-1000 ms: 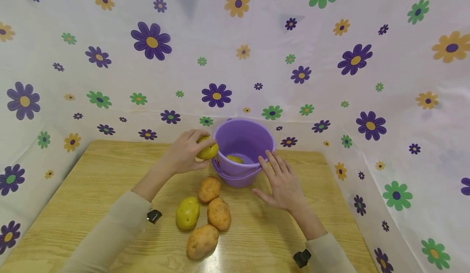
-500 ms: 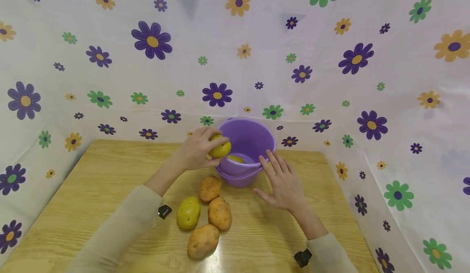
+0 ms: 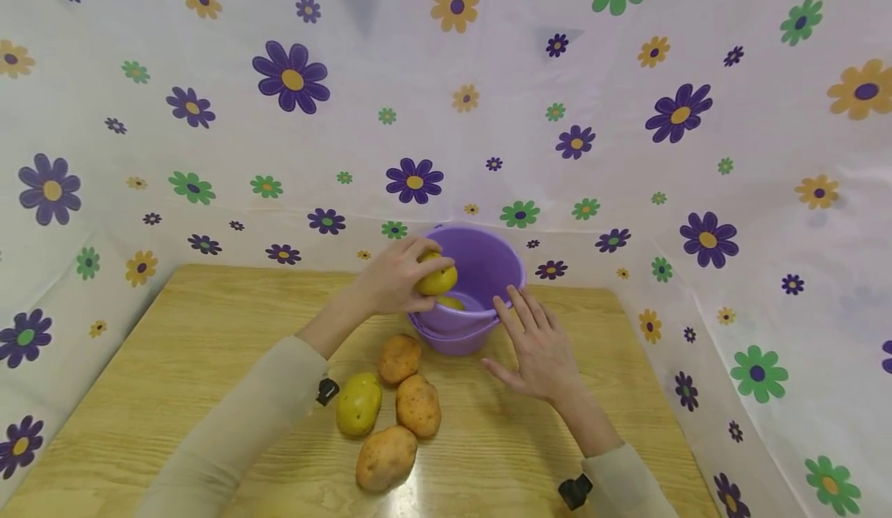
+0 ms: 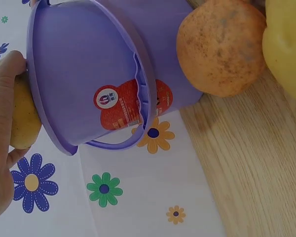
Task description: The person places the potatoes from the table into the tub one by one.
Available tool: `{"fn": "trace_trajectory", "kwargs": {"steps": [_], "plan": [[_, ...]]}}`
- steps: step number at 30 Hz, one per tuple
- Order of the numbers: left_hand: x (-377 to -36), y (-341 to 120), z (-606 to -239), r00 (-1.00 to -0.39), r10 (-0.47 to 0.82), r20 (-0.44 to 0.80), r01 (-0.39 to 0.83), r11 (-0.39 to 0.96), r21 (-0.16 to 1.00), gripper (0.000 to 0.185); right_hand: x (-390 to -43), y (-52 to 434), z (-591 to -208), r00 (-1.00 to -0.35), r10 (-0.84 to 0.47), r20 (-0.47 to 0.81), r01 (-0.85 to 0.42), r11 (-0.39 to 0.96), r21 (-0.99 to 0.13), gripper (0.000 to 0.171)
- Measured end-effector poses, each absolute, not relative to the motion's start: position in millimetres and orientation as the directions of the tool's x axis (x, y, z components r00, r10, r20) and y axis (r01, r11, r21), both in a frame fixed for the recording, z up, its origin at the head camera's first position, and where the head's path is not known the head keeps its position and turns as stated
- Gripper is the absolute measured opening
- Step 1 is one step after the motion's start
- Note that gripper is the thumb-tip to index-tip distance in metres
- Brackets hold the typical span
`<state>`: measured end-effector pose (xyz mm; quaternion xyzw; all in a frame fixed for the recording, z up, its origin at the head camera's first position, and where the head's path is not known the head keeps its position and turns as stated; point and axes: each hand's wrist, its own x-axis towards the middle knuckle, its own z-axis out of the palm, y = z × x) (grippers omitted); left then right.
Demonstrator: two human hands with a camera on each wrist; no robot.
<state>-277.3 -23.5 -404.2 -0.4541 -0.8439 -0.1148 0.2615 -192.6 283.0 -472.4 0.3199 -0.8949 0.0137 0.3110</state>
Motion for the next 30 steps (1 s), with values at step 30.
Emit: {"fn": "trace_trajectory", "kwargs": {"steps": [30], "plan": [[-294,-4,-405,-0.590,0.698,0.406,0.792,0.597,0.125,0.060,-192,283,-472,-0.598,-0.564,0.570,-0.578,0.796,0.180,0.101]]}}
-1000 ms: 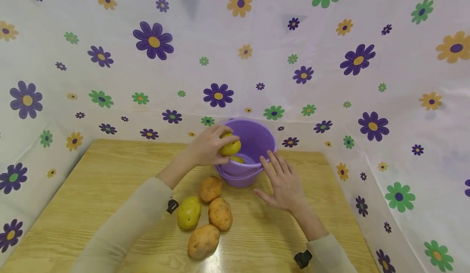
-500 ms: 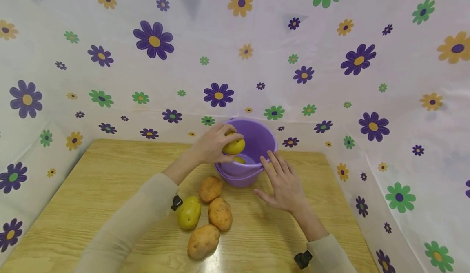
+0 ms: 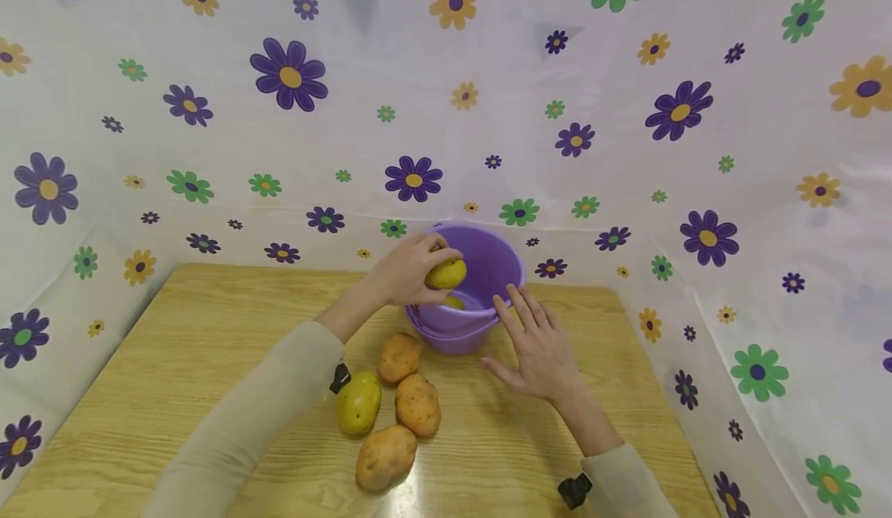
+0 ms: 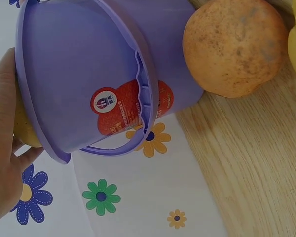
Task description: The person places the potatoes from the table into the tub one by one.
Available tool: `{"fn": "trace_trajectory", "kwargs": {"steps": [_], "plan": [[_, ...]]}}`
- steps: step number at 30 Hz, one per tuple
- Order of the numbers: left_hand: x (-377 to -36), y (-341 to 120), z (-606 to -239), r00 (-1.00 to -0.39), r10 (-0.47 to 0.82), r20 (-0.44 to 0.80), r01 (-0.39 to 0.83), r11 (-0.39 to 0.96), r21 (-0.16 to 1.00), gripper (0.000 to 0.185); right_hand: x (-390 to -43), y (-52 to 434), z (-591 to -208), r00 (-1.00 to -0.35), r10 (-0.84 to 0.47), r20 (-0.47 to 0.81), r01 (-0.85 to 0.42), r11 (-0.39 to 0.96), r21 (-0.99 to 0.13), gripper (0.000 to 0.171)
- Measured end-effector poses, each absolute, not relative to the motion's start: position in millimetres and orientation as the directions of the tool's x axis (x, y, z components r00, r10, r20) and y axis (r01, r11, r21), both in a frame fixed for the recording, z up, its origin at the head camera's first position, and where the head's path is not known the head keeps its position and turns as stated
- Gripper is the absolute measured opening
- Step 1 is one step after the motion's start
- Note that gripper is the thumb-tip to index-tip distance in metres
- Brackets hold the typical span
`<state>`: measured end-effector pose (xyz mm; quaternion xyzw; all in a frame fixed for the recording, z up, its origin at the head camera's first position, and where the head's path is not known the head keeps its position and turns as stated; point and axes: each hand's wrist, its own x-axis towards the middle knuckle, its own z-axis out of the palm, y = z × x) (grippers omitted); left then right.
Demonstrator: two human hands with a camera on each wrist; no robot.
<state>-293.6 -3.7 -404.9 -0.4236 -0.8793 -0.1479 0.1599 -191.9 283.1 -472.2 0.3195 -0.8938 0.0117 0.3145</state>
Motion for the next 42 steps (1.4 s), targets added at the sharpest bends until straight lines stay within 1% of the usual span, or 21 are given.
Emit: {"fn": "trace_trajectory", "kwargs": {"steps": [7,14,19,25,31,36,39,42], "plan": [[-296,0,-403,-0.649,0.697,0.305,0.755,0.641,0.141,0.059,-192,283,-472,-0.599,-0.565,0.567,-0.576,0.796,0.184,0.100],[-296,4,-401,-0.668,0.704,0.242,0.742,0.657,0.135,0.059,-192,283,-473,-0.608,-0.563,0.559,-0.573,0.799,0.182,0.101],[-295,5,-401,-0.681,0.697,0.227,0.730,0.670,0.132,0.059,-192,283,-473,-0.600,-0.567,0.565,-0.578,0.795,0.185,0.100],[-294,4,-403,-0.666,0.700,0.260,0.740,0.662,0.113,0.056,-194,283,-474,-0.587,-0.569,0.576,-0.578,0.793,0.193,0.100],[-292,3,-405,-0.643,0.707,0.294,0.755,0.650,0.090,0.057,-194,284,-474,-0.592,-0.568,0.572,-0.575,0.795,0.194,0.100],[-290,0,-405,-0.624,0.718,0.310,0.770,0.631,0.089,0.058,-195,284,-474,-0.592,-0.569,0.571,-0.577,0.794,0.192,0.101],[-288,-2,-405,-0.619,0.718,0.318,0.774,0.625,0.097,0.058,-195,284,-474,-0.584,-0.569,0.580,-0.580,0.792,0.193,0.100],[-286,-5,-405,-0.617,0.719,0.319,0.777,0.621,0.102,0.059,-194,284,-474,-0.590,-0.567,0.575,-0.579,0.793,0.188,0.100]]}}
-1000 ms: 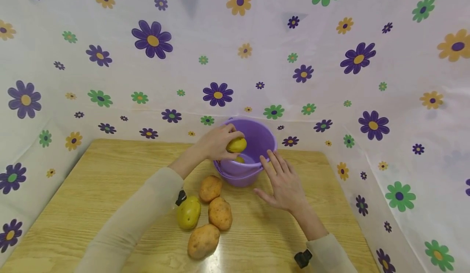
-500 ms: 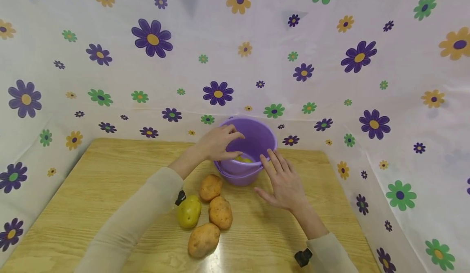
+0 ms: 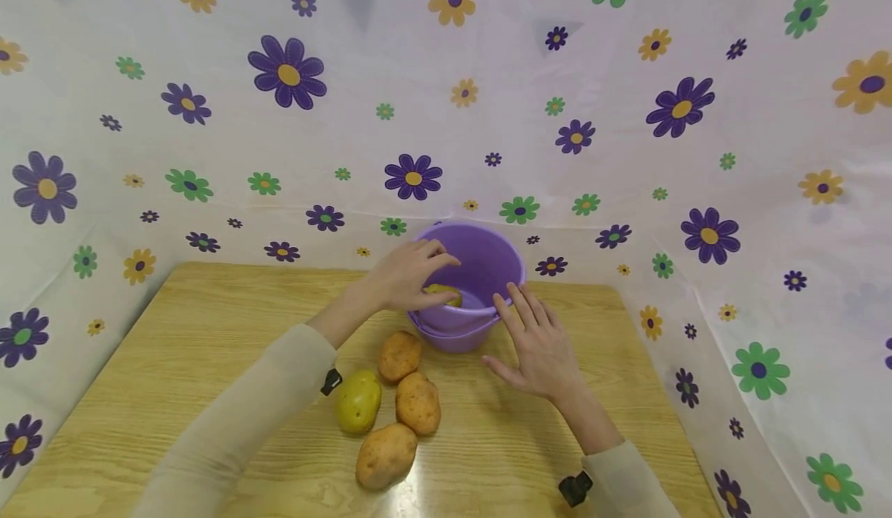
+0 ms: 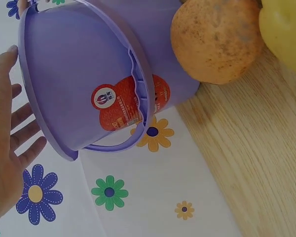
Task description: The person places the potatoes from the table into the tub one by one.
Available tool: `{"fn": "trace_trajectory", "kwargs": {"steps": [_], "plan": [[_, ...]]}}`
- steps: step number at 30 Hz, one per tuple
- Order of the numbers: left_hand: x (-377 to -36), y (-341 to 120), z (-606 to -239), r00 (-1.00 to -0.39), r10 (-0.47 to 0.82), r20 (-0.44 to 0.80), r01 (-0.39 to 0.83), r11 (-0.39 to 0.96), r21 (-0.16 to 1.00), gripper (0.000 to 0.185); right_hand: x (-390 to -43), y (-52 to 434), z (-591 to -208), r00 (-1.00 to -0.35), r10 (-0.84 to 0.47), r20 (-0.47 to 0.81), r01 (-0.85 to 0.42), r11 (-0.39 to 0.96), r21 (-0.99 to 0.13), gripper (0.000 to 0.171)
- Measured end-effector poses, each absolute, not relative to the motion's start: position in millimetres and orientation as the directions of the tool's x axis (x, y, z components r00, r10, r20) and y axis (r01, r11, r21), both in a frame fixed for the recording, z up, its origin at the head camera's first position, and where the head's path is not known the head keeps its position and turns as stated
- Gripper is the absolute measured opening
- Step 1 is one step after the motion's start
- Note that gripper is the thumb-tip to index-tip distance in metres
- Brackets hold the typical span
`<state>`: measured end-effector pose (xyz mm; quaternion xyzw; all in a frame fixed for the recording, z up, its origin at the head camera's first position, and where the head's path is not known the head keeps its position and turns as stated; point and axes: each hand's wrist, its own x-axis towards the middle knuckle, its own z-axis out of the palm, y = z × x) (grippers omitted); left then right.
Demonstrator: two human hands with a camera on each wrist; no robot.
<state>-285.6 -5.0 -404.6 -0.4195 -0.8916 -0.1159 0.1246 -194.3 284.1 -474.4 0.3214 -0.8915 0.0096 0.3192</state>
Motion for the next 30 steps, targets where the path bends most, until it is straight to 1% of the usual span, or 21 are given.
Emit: {"fn": "trace_trajectory", "kwargs": {"steps": [4,9,14,21,26,30], "plan": [[-282,-11,-404,-0.599,0.730,0.328,0.790,0.605,0.097,0.059,-193,284,-474,-0.601,-0.563,0.567,-0.577,0.797,0.180,0.100],[-279,-21,-405,-0.578,0.741,0.341,0.800,0.598,0.056,0.059,-194,284,-474,-0.593,-0.563,0.575,-0.578,0.796,0.183,0.100],[-271,-32,-404,-0.571,0.753,0.327,0.800,0.600,0.016,0.065,-193,284,-473,-0.602,-0.563,0.566,-0.573,0.798,0.184,0.101],[-253,-45,-402,-0.560,0.772,0.300,0.811,0.585,0.005,0.072,-193,284,-473,-0.597,-0.563,0.571,-0.579,0.796,0.178,0.101],[-241,-54,-405,-0.529,0.797,0.294,0.825,0.563,-0.043,0.076,-194,284,-473,-0.590,-0.562,0.580,-0.583,0.793,0.176,0.099],[-233,-61,-409,-0.490,0.821,0.293,0.843,0.532,-0.081,0.078,-193,284,-473,-0.587,-0.564,0.580,-0.587,0.790,0.175,0.098]]}}
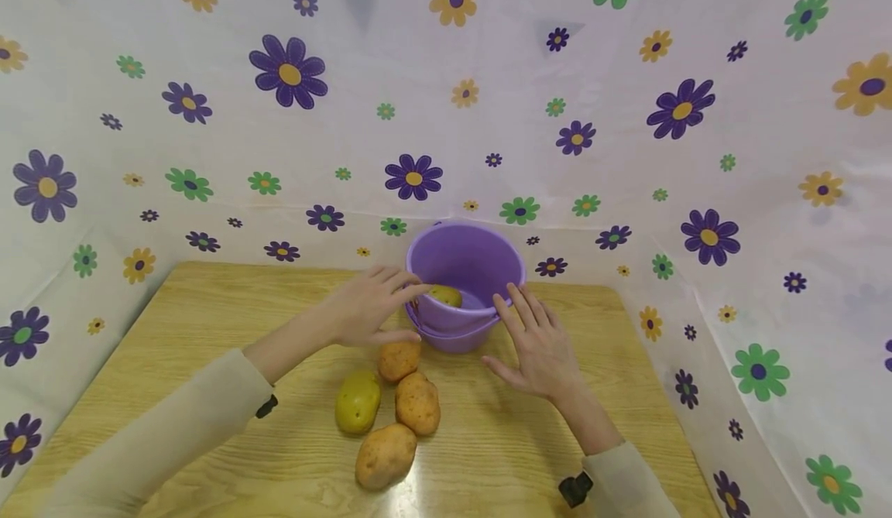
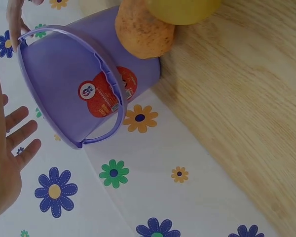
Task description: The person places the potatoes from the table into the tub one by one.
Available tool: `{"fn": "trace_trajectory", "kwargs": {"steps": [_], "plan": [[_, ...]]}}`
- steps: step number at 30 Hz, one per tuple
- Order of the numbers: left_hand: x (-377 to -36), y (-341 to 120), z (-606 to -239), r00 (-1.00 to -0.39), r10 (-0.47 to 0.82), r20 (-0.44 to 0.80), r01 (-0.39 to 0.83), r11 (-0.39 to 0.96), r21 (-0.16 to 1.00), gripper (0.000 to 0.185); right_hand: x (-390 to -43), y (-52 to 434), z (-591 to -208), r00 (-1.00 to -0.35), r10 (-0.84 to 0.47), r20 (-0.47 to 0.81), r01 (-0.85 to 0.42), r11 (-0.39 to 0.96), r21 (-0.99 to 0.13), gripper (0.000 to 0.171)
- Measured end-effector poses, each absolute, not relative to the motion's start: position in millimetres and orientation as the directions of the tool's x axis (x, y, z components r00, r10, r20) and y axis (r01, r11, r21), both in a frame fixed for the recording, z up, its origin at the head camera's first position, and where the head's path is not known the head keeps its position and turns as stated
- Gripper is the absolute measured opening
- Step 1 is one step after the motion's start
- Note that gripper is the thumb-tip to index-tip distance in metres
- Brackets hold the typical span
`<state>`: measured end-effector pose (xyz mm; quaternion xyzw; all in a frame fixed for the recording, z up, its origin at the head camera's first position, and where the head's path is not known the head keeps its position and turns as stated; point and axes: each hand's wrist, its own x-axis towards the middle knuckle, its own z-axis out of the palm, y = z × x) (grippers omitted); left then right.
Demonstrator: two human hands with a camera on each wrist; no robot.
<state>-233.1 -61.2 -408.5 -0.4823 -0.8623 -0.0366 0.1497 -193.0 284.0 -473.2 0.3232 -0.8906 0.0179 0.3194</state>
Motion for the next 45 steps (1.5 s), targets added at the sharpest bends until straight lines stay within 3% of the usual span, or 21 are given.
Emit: {"fn": "trace_trajectory", "kwargs": {"steps": [6,16,25,30,37,45], "plan": [[-223,-71,-415,-0.442,0.843,0.307,0.861,0.494,-0.119,0.079,-192,284,-472,-0.589,-0.563,0.579,-0.583,0.793,0.177,0.098],[-205,-86,-426,-0.440,0.871,0.216,0.876,0.470,-0.110,0.082,-194,284,-474,-0.578,-0.567,0.587,-0.590,0.787,0.180,0.099],[-190,-104,-439,-0.393,0.905,0.161,0.893,0.418,-0.167,0.085,-194,285,-474,-0.577,-0.572,0.583,-0.586,0.787,0.193,0.098],[-185,-114,-452,-0.412,0.907,0.090,0.888,0.422,-0.182,0.091,-195,284,-474,-0.578,-0.568,0.586,-0.587,0.788,0.186,0.097],[-182,-122,-470,-0.383,0.919,0.097,0.891,0.395,-0.222,0.086,-194,284,-473,-0.586,-0.560,0.585,-0.583,0.793,0.176,0.098],[-174,-126,-491,-0.367,0.930,0.038,0.910,0.367,-0.192,0.090,-193,285,-474,-0.590,-0.563,0.579,-0.579,0.794,0.183,0.099]]}}
